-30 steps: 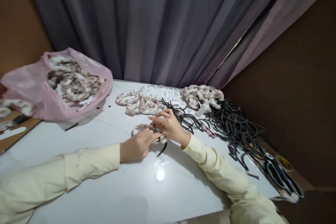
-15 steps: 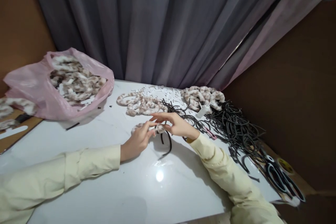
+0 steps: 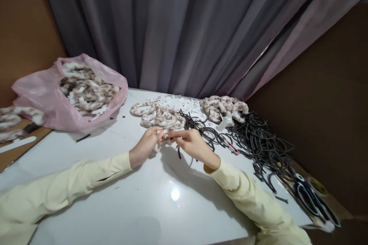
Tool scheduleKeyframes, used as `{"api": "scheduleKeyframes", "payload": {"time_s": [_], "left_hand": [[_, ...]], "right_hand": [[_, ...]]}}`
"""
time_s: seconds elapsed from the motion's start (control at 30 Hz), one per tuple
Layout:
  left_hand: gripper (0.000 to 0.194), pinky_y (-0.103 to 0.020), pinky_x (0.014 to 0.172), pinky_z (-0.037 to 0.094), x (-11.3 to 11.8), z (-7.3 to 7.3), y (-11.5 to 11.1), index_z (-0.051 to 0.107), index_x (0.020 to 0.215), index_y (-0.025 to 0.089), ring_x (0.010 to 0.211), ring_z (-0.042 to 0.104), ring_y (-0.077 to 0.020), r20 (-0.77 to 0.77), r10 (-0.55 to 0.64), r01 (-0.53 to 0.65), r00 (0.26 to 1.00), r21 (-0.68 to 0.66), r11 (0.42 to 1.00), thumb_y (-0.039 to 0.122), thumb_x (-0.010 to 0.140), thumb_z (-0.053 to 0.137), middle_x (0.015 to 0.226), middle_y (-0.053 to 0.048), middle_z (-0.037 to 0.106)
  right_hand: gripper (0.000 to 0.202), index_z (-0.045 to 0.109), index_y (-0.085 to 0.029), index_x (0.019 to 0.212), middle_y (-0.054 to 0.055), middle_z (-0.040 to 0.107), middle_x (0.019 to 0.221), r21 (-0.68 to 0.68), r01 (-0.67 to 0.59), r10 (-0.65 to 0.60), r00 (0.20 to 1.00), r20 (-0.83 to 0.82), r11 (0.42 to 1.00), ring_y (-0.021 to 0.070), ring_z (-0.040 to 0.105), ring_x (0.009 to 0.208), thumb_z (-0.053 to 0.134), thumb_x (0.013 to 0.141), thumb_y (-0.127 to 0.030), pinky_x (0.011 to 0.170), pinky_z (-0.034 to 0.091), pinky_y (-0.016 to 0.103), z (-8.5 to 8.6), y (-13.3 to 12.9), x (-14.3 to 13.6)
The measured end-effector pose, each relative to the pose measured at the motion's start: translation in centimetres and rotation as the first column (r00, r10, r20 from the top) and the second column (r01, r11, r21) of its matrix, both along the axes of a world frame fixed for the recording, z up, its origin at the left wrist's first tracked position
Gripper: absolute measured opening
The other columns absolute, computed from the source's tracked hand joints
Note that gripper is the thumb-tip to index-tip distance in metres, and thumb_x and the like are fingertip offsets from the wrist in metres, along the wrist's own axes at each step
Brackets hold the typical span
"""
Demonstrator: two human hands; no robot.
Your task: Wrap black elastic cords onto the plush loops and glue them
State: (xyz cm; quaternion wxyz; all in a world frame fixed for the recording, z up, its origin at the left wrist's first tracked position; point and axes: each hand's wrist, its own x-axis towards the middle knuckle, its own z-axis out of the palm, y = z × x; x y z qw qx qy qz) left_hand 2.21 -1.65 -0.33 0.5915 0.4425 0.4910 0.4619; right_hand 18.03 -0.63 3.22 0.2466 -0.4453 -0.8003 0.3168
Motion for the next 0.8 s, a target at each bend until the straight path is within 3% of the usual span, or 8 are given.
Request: {"api": "scheduleKeyframes", "payload": {"time_s": [0.13, 0.23, 0.37, 0.43, 0.5, 0.63, 0.7, 0.8], "left_hand": [[0.013, -0.016, 0.044, 0.033, -0.4, 0.4, 0.4, 0.046, 0.060, 0.014, 0.046, 0.036, -0.0054, 0.248, -0.089, 0.124, 0.965, -0.129, 0.984, 0.011, 0.071, 0.051, 0.058, 0.003, 0.040], [0.014, -0.019, 0.046, 0.036, -0.6, 0.6, 0.7, 0.046, 0.062, 0.015, 0.046, 0.035, -0.0063, 0.327, -0.123, 0.196, 0.937, -0.199, 0.960, 0.008, 0.073, 0.048, 0.059, 0.003, 0.039], [0.016, -0.020, 0.048, 0.037, -0.9, 1.1, 0.9, 0.047, 0.065, 0.015, 0.048, 0.034, -0.0073, 0.443, -0.121, 0.251, 0.888, -0.248, 0.936, 0.005, 0.077, 0.042, 0.062, 0.001, 0.040], [0.017, -0.019, 0.048, 0.037, -1.0, 1.4, 0.9, 0.048, 0.066, 0.014, 0.049, 0.034, -0.0071, 0.447, -0.099, 0.229, 0.889, -0.248, 0.941, 0.003, 0.077, 0.041, 0.064, 0.000, 0.041], [0.017, -0.019, 0.048, 0.037, -0.9, 1.7, 0.9, 0.048, 0.065, 0.014, 0.050, 0.034, -0.0071, 0.428, -0.090, 0.204, 0.899, -0.229, 0.952, 0.001, 0.075, 0.042, 0.065, 0.000, 0.042], [0.016, -0.019, 0.047, 0.037, -0.8, 2.3, 0.9, 0.045, 0.063, 0.016, 0.051, 0.034, -0.0075, 0.379, -0.137, 0.205, 0.915, -0.146, 0.968, 0.001, 0.068, 0.046, 0.064, 0.000, 0.042], [0.016, -0.019, 0.048, 0.037, -0.8, 2.6, 0.8, 0.044, 0.062, 0.016, 0.052, 0.035, -0.0073, 0.367, -0.169, 0.228, 0.915, -0.121, 0.966, 0.001, 0.066, 0.048, 0.064, 0.000, 0.042], [0.015, -0.020, 0.047, 0.037, -0.9, 3.0, 0.5, 0.043, 0.059, 0.017, 0.050, 0.035, -0.0076, 0.312, -0.246, 0.282, 0.918, -0.076, 0.956, 0.004, 0.065, 0.048, 0.062, 0.001, 0.041]], "right_hand": [[0.027, 0.069, -0.013, 0.094, 0.001, 0.064, 0.059, 0.146, -0.049, 0.011, 0.968, 0.251, 0.988, 0.0106, 0.049, 0.048, 0.045, 0.083, -0.017, 0.052, 0.035, 0.021, -0.3, -0.6, -0.3], [0.023, 0.067, -0.015, 0.088, 0.004, 0.063, 0.059, 0.272, -0.015, -0.102, 0.907, 0.410, 0.962, 0.0128, 0.052, 0.051, 0.046, 0.087, -0.024, 0.051, 0.029, 0.022, -0.6, -1.0, -0.5], [0.019, 0.067, -0.019, 0.092, 0.004, 0.064, 0.064, 0.342, 0.025, -0.157, 0.918, 0.365, 0.939, 0.0147, 0.054, 0.055, 0.051, 0.085, -0.026, 0.051, 0.027, 0.022, -1.2, -0.8, -0.5], [0.023, 0.067, -0.019, 0.099, 0.001, 0.061, 0.057, 0.248, 0.084, -0.142, 0.963, 0.229, 0.965, 0.0134, 0.051, 0.051, 0.055, 0.083, -0.027, 0.052, 0.029, 0.022, -1.6, -0.4, -0.6], [0.030, 0.065, -0.015, 0.104, -0.002, 0.055, 0.048, 0.027, 0.155, -0.156, 0.987, 0.026, 0.988, 0.0116, 0.046, 0.046, 0.059, 0.080, -0.030, 0.051, 0.032, 0.023, -2.0, 0.0, -0.8], [0.037, 0.059, -0.013, 0.096, -0.003, 0.056, 0.060, -0.390, 0.140, -0.313, 0.849, -0.425, 0.910, 0.0069, 0.041, 0.040, 0.068, 0.068, -0.035, 0.042, 0.030, 0.021, -2.4, 0.3, -1.4], [0.039, 0.055, -0.016, 0.091, -0.002, 0.057, 0.069, -0.462, 0.084, -0.355, 0.763, -0.540, 0.883, 0.0041, 0.038, 0.038, 0.072, 0.062, -0.035, 0.038, 0.027, 0.020, -2.5, 0.2, -1.6], [0.039, 0.051, -0.017, 0.086, -0.003, 0.056, 0.073, -0.470, 0.066, -0.356, 0.745, -0.564, 0.880, 0.0018, 0.035, 0.038, 0.074, 0.059, -0.034, 0.036, 0.025, 0.018, -2.4, 0.1, -1.7]]}}
